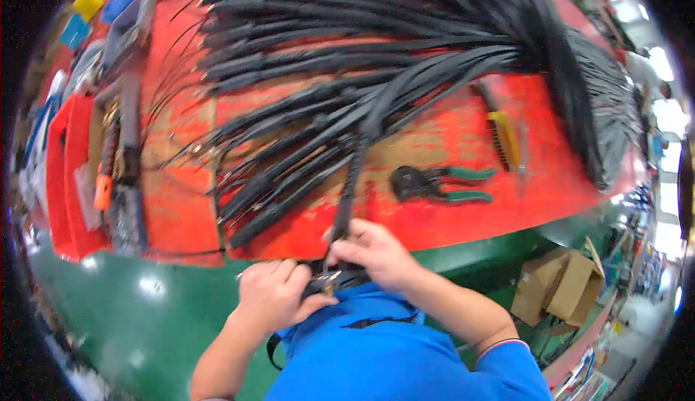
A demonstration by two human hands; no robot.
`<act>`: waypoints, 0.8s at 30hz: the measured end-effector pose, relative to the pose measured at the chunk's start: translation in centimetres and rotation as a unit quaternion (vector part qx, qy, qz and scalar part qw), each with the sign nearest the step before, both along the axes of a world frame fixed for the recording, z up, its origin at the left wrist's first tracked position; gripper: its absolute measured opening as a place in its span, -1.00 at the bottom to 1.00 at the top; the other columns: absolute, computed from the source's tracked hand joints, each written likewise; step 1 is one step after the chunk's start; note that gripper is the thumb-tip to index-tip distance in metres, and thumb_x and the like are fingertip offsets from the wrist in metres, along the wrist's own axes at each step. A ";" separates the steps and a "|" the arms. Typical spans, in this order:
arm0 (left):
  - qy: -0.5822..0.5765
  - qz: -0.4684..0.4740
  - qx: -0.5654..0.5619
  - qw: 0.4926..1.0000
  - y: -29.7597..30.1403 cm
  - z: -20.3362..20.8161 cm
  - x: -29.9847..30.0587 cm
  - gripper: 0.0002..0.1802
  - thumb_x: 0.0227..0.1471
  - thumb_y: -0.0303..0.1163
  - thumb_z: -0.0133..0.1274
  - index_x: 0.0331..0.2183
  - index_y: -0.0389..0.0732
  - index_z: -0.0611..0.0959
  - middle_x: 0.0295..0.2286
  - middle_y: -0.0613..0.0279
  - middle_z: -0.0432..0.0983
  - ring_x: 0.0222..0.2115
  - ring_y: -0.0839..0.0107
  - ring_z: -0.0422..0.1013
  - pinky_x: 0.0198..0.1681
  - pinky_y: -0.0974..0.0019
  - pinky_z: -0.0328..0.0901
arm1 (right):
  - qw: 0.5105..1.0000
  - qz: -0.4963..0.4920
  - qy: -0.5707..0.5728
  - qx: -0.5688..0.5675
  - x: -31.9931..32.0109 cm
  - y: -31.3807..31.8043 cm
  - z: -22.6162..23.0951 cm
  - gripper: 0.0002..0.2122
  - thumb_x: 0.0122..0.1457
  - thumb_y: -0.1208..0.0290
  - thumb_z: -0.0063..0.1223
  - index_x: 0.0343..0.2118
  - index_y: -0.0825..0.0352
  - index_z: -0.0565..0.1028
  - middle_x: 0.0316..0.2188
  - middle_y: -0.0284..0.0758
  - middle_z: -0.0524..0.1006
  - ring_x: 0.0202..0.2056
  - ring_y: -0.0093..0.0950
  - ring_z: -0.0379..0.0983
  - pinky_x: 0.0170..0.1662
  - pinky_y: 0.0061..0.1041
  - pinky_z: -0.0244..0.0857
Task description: The person assembles plastic clips, screws, and connectors onto a large wiring harness by hand, securing them with an electric screwdriver and pliers.
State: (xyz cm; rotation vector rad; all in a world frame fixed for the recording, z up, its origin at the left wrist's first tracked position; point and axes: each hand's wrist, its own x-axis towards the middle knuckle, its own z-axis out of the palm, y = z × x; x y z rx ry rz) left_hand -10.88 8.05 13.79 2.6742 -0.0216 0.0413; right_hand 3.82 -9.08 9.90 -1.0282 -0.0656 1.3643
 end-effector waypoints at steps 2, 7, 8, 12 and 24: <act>-0.008 -0.013 0.004 1.000 0.0 0.0 -0.2 -0.36 -0.16 0.27 0.28 -0.63 -0.12 0.47 -0.69 0.24 0.39 -0.69 0.23 0.43 -0.61 0.20 0.30 | 1.000 0.003 0.011 0.018 -0.3 0.1 -0.4 -0.75 0.33 0.35 0.12 -0.02 0.33 0.47 -0.31 -0.37 0.60 -0.23 -0.59 0.52 -0.07 -0.53 0.40; -0.034 -0.017 0.010 0.999 0.2 -1.0 0.2 -0.34 -0.14 0.29 0.25 -0.66 -0.11 0.43 -0.72 0.23 0.37 -0.74 0.22 0.38 -0.64 0.18 0.26 | 0.974 0.128 -0.141 -0.125 1.7 -0.8 1.4 -0.79 0.35 0.29 0.11 -0.12 0.33 0.56 -0.33 -0.40 0.61 -0.32 -0.62 0.51 -0.20 -0.55 0.42; -0.026 -0.022 0.013 0.999 0.2 -0.7 0.2 -0.34 -0.14 0.30 0.25 -0.67 -0.10 0.43 -0.73 0.24 0.36 -0.74 0.21 0.38 -0.64 0.18 0.25 | 0.968 0.057 -0.217 -0.115 2.0 -1.7 2.7 -0.77 0.36 0.29 0.09 -0.13 0.37 0.59 -0.34 -0.38 0.62 -0.32 -0.64 0.52 -0.22 -0.54 0.44; -0.038 -0.024 0.010 0.999 0.6 -0.8 -0.2 -0.34 -0.14 0.29 0.25 -0.67 -0.10 0.43 -0.73 0.24 0.36 -0.74 0.21 0.38 -0.64 0.18 0.24 | 0.804 -0.145 -0.532 -0.224 9.4 -7.6 3.2 -0.83 0.27 0.41 0.15 -0.18 0.40 0.61 -0.33 -0.28 0.63 -0.28 -0.59 0.52 -0.17 -0.48 0.44; -0.022 -0.046 0.013 0.999 1.2 0.6 0.8 -0.40 -0.03 0.23 0.21 -0.60 -0.11 0.46 -0.69 0.25 0.38 -0.68 0.24 0.43 -0.64 0.20 0.27 | 0.571 0.014 -0.593 -0.568 29.4 -22.6 1.4 -0.66 -0.08 0.33 0.23 -0.24 0.42 0.62 -0.34 -0.06 0.66 -0.25 -0.19 0.65 -0.14 -0.26 0.50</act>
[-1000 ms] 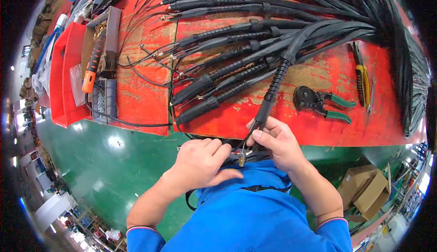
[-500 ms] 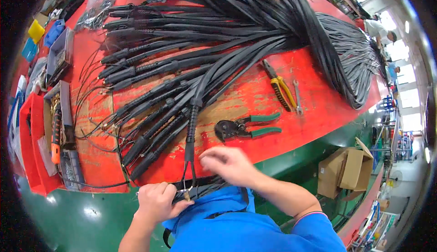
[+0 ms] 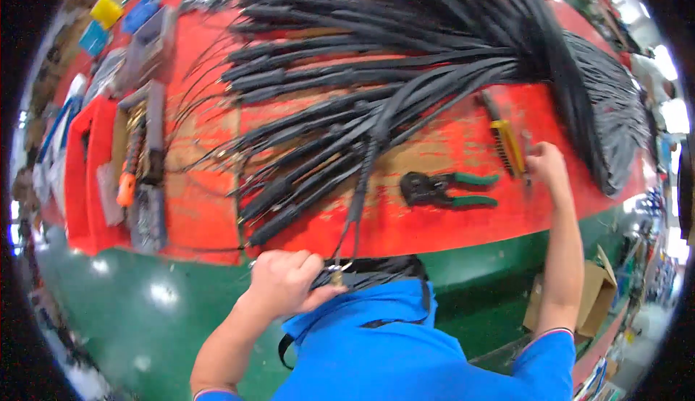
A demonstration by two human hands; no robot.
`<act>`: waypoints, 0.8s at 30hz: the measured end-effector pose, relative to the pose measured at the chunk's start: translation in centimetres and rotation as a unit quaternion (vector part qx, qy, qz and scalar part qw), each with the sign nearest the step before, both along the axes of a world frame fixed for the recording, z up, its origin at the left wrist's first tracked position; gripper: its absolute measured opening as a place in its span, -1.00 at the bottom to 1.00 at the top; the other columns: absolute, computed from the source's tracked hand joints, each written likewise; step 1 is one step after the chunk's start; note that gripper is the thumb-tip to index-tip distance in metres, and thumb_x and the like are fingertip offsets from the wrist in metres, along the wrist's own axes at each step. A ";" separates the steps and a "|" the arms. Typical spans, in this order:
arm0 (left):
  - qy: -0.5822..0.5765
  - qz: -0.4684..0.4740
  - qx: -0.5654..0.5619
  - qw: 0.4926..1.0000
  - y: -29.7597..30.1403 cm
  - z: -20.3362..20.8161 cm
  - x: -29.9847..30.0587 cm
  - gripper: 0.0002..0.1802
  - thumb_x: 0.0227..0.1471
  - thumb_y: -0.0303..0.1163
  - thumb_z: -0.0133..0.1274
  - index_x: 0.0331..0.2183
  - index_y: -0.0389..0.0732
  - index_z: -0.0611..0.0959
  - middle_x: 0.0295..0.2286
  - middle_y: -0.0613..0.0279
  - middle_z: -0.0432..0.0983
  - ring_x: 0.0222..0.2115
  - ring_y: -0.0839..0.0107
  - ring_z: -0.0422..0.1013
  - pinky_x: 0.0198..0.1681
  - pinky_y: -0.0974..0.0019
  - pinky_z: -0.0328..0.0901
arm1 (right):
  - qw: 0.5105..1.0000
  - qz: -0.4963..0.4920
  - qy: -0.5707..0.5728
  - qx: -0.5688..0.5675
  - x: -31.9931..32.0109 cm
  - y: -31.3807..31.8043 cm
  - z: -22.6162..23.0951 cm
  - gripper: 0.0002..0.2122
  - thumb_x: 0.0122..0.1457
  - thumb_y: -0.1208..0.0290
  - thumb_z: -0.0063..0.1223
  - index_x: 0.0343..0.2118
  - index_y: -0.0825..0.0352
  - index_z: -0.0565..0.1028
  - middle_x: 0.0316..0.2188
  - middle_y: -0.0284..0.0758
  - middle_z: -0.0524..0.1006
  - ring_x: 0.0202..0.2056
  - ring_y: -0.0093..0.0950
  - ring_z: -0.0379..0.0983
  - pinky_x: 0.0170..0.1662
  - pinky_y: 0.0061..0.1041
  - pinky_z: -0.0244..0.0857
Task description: The person assembles plastic clips, screws, and connectors onto a large wiring harness by hand, securing them with an electric screwdriver and pliers.
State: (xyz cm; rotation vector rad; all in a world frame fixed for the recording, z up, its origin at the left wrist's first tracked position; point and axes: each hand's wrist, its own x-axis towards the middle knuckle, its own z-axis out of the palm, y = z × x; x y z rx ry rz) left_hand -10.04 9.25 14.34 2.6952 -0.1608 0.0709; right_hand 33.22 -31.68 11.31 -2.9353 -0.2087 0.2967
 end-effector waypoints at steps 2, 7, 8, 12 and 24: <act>0.003 -0.001 0.000 1.000 0.0 -0.1 0.0 -0.41 -0.01 0.23 0.20 -0.58 -0.11 0.45 -0.67 0.25 0.39 -0.67 0.26 0.44 -0.61 0.22 0.27 | 0.997 -0.046 0.055 0.031 0.9 -0.2 -0.8 -0.72 -0.08 0.36 0.22 -0.33 0.45 0.57 -0.48 -0.13 0.63 -0.44 -0.26 0.59 -0.30 -0.29 0.48; 0.008 0.017 -0.002 1.000 -0.1 -0.3 -0.6 -0.40 0.01 0.22 0.19 -0.59 -0.11 0.44 -0.68 0.27 0.38 -0.68 0.28 0.43 -0.61 0.24 0.27 | 0.999 0.011 -0.035 0.032 0.4 -0.8 -3.0 -0.74 0.02 0.30 0.16 -0.42 0.46 0.53 -0.48 -0.12 0.62 -0.47 -0.24 0.60 -0.31 -0.25 0.46; -0.009 0.003 -0.007 1.000 -0.2 -0.4 -0.2 -0.41 0.01 0.22 0.19 -0.58 -0.11 0.44 -0.68 0.27 0.37 -0.68 0.29 0.43 -0.62 0.25 0.27 | 0.994 0.022 -0.107 0.021 2.0 -5.7 -4.7 -0.79 0.11 0.35 0.08 -0.36 0.43 0.54 -0.50 -0.25 0.58 -0.53 -0.42 0.52 -0.38 -0.33 0.39; -0.019 0.008 -0.003 1.000 0.0 -0.7 -0.6 -0.41 0.01 0.22 0.20 -0.58 -0.10 0.44 -0.68 0.29 0.37 -0.69 0.29 0.43 -0.63 0.26 0.27 | 0.934 -0.026 0.030 0.355 -7.0 2.5 2.1 -0.78 0.21 0.42 -0.02 -0.18 0.38 0.58 -0.52 -0.43 0.48 -0.48 -0.67 0.40 -0.40 -0.53 0.27; -0.011 -0.002 0.002 1.000 0.0 -0.9 -0.1 -0.42 0.03 0.22 0.18 -0.56 -0.11 0.45 -0.68 0.29 0.37 -0.68 0.31 0.43 -0.63 0.26 0.25 | 0.837 0.452 0.234 0.199 -25.6 17.3 7.5 -0.85 0.20 0.43 0.14 -0.19 0.32 0.56 -0.48 -0.21 0.58 -0.46 -0.17 0.56 -0.43 -0.27 0.40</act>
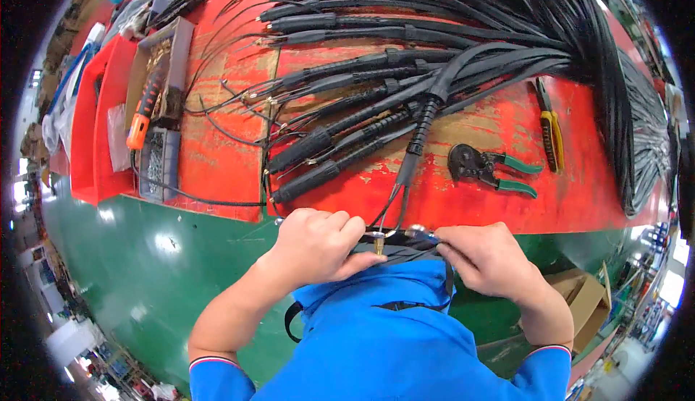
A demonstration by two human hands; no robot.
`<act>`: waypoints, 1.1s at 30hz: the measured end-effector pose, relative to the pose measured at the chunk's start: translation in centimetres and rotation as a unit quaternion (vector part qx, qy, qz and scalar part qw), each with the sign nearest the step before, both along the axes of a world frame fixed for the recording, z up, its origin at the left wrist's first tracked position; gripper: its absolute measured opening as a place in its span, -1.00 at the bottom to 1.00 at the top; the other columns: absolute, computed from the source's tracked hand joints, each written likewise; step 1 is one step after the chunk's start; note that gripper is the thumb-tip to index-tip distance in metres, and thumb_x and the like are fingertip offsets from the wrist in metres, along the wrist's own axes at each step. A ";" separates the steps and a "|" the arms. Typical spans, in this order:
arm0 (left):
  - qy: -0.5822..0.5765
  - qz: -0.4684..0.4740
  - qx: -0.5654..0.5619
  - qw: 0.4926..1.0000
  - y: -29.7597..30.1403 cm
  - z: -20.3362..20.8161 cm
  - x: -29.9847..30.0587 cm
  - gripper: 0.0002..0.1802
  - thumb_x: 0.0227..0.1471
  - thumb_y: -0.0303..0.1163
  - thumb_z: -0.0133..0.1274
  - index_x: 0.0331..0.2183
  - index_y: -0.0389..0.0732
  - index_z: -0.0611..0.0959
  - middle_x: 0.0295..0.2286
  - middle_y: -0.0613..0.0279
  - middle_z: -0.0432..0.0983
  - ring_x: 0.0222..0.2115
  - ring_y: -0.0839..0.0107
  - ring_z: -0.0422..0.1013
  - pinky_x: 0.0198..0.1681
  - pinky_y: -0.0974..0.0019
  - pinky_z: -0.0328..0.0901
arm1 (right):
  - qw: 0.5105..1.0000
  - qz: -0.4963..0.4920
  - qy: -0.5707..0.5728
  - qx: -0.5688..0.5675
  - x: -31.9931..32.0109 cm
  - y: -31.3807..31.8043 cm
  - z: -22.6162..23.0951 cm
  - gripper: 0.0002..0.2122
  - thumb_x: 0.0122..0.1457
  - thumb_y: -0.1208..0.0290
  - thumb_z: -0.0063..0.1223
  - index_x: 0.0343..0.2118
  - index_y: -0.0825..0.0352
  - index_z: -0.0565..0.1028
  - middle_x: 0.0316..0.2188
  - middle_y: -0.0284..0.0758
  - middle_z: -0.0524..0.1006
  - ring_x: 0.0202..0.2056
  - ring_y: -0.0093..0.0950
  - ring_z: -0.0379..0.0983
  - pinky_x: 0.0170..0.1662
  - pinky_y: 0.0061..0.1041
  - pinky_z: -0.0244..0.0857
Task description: The person assembles plastic clips, screws, and connectors onto a large wiring harness by hand, securing them with an electric screwdriver and pliers.
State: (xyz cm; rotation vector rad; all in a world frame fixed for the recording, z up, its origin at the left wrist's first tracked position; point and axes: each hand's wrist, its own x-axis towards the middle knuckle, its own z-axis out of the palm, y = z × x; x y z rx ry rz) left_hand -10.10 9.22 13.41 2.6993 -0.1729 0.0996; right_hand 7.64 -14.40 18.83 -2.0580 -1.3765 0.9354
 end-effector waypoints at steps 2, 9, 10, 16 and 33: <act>0.000 0.007 -0.003 1.000 0.0 0.0 -0.1 -0.43 0.03 0.21 0.17 -0.56 -0.10 0.45 -0.68 0.29 0.38 -0.68 0.31 0.43 -0.63 0.27 0.25 | 0.997 0.051 -0.053 -0.002 0.0 0.7 0.5 -0.84 0.18 0.42 0.17 -0.20 0.29 0.57 -0.50 -0.24 0.57 -0.50 -0.19 0.54 -0.48 -0.25 0.37; 0.010 0.025 0.000 1.000 -0.1 0.1 -0.6 -0.38 0.01 0.28 0.15 -0.57 -0.10 0.44 -0.67 0.27 0.37 -0.67 0.26 0.44 -0.61 0.21 0.26 | 0.976 0.155 -0.154 0.007 -0.3 3.4 1.7 -0.77 0.03 0.41 0.13 -0.23 0.30 0.54 -0.59 -0.30 0.48 -0.58 -0.27 0.52 -0.56 -0.25 0.36; 0.009 0.025 0.000 1.000 -0.1 0.1 -0.6 -0.38 0.01 0.28 0.15 -0.57 -0.10 0.44 -0.67 0.27 0.37 -0.67 0.26 0.44 -0.61 0.21 0.26 | 0.971 0.170 -0.165 -0.009 -0.4 3.6 1.9 -0.77 0.01 0.41 0.13 -0.24 0.30 0.54 -0.58 -0.30 0.48 -0.57 -0.27 0.52 -0.57 -0.25 0.36; 0.016 0.023 0.008 1.000 0.0 0.4 -0.5 -0.38 0.01 0.30 0.14 -0.57 -0.09 0.45 -0.67 0.27 0.38 -0.67 0.26 0.45 -0.62 0.22 0.26 | 0.967 0.180 -0.181 -0.009 -0.6 4.4 2.4 -0.80 0.00 0.41 0.12 -0.28 0.31 0.53 -0.59 -0.30 0.49 -0.57 -0.28 0.54 -0.57 -0.25 0.37; -0.007 0.039 -0.027 0.999 -0.8 -1.1 -0.9 -0.44 0.04 0.19 0.17 -0.56 -0.10 0.45 -0.68 0.28 0.36 -0.70 0.32 0.42 -0.64 0.26 0.26 | 0.993 0.083 -0.077 -0.021 -2.5 2.7 -1.9 -0.90 0.17 0.43 0.13 -0.33 0.35 0.56 -0.56 -0.21 0.55 -0.52 -0.19 0.55 -0.51 -0.22 0.39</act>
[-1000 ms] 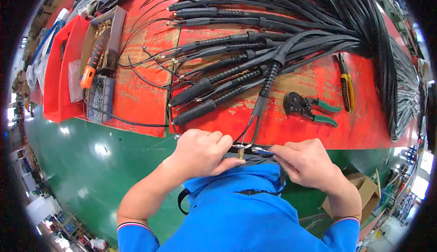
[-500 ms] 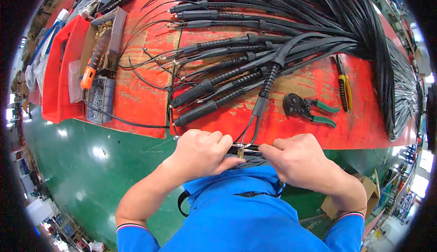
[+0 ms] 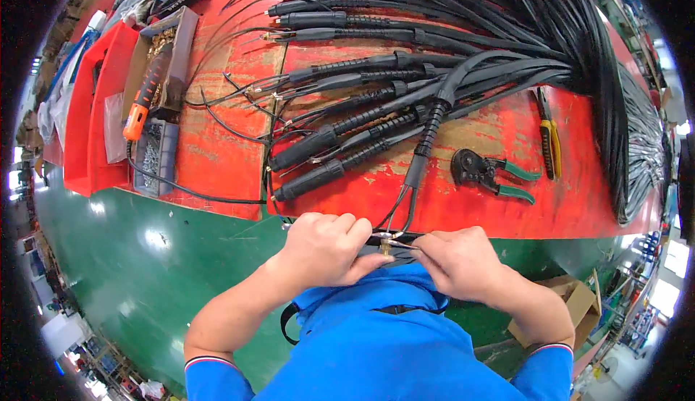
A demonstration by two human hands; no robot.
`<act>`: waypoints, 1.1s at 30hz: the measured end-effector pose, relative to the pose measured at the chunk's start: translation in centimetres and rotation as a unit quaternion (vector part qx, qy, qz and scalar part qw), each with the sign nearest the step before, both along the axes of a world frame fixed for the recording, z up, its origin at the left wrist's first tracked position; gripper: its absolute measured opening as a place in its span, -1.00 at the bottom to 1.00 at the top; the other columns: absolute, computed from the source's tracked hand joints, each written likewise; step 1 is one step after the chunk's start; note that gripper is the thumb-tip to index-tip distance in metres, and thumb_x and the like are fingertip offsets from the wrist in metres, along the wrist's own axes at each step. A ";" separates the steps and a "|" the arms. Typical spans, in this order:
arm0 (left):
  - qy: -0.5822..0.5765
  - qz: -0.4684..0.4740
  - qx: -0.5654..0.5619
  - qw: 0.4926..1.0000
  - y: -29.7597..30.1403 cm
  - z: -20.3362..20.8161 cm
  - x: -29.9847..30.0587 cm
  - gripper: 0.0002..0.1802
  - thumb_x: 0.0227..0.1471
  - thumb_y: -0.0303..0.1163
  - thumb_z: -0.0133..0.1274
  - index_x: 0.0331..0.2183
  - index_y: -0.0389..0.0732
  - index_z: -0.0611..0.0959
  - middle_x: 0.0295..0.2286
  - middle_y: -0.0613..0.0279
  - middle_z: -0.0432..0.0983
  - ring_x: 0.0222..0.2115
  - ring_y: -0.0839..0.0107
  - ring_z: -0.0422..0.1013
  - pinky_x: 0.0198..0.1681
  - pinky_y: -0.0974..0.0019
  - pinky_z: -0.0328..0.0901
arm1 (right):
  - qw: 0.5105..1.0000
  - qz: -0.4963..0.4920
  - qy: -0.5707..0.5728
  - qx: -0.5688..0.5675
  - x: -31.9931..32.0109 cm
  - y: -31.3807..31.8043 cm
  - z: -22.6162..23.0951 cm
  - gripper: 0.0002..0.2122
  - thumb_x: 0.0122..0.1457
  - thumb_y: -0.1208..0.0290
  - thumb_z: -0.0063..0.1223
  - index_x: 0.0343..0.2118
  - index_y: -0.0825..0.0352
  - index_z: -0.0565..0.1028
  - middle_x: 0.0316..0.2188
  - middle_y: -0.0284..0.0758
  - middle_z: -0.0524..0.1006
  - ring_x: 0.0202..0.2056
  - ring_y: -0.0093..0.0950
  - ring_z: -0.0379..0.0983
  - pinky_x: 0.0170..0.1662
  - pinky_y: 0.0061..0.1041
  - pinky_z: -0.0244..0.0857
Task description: The person assembles plastic clips, screws, and connectors onto a large wiring harness by hand, securing them with an electric screwdriver and pliers.
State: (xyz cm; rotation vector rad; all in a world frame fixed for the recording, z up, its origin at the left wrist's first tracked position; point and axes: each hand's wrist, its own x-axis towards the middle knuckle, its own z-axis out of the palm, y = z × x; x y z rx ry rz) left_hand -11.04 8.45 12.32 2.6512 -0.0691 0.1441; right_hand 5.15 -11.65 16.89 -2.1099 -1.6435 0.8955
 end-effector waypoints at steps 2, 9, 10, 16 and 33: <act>-0.013 -0.002 0.000 1.000 0.0 0.3 0.3 -0.44 0.04 0.19 0.17 -0.56 -0.11 0.45 -0.68 0.28 0.36 -0.71 0.32 0.42 -0.64 0.26 0.26 | 0.995 -0.042 0.058 0.071 -0.6 -1.1 -2.4 -0.89 0.20 0.43 0.14 -0.31 0.35 0.57 -0.54 -0.19 0.57 -0.51 -0.18 0.56 -0.49 -0.21 0.40; -0.013 0.006 0.007 1.000 0.4 0.0 0.2 -0.44 0.02 0.19 0.18 -0.56 -0.11 0.45 -0.68 0.27 0.38 -0.71 0.31 0.42 -0.65 0.27 0.25 | 0.979 -0.097 0.122 0.130 -1.4 -1.3 -5.0 -0.85 0.23 0.33 0.14 -0.24 0.29 0.59 -0.51 -0.20 0.58 -0.45 -0.20 0.58 -0.43 -0.24 0.45; -0.013 0.006 0.009 1.000 0.4 0.1 0.2 -0.44 0.02 0.19 0.18 -0.56 -0.11 0.45 -0.68 0.27 0.38 -0.71 0.31 0.42 -0.65 0.27 0.25 | 0.985 -0.073 0.096 0.122 -1.0 -1.1 -4.3 -0.84 0.23 0.32 0.14 -0.24 0.28 0.59 -0.51 -0.21 0.58 -0.46 -0.21 0.58 -0.43 -0.24 0.45; 0.005 -0.005 0.012 1.000 0.5 0.7 0.3 -0.45 0.02 0.18 0.19 -0.54 -0.12 0.46 -0.67 0.27 0.39 -0.70 0.30 0.42 -0.64 0.26 0.26 | 0.999 0.009 -0.035 0.033 2.1 -1.6 0.3 -0.85 0.19 0.37 0.19 -0.20 0.23 0.59 -0.54 -0.29 0.56 -0.54 -0.24 0.53 -0.50 -0.25 0.36; 0.018 -0.003 0.039 0.999 0.8 1.4 0.4 -0.41 0.02 0.23 0.18 -0.57 -0.10 0.45 -0.69 0.26 0.35 -0.71 0.27 0.43 -0.65 0.22 0.25 | 0.976 0.162 -0.116 -0.085 2.1 4.7 5.8 -0.88 -0.06 0.41 0.12 -0.48 0.33 0.50 -0.57 -0.22 0.57 -0.51 -0.23 0.59 -0.51 -0.20 0.42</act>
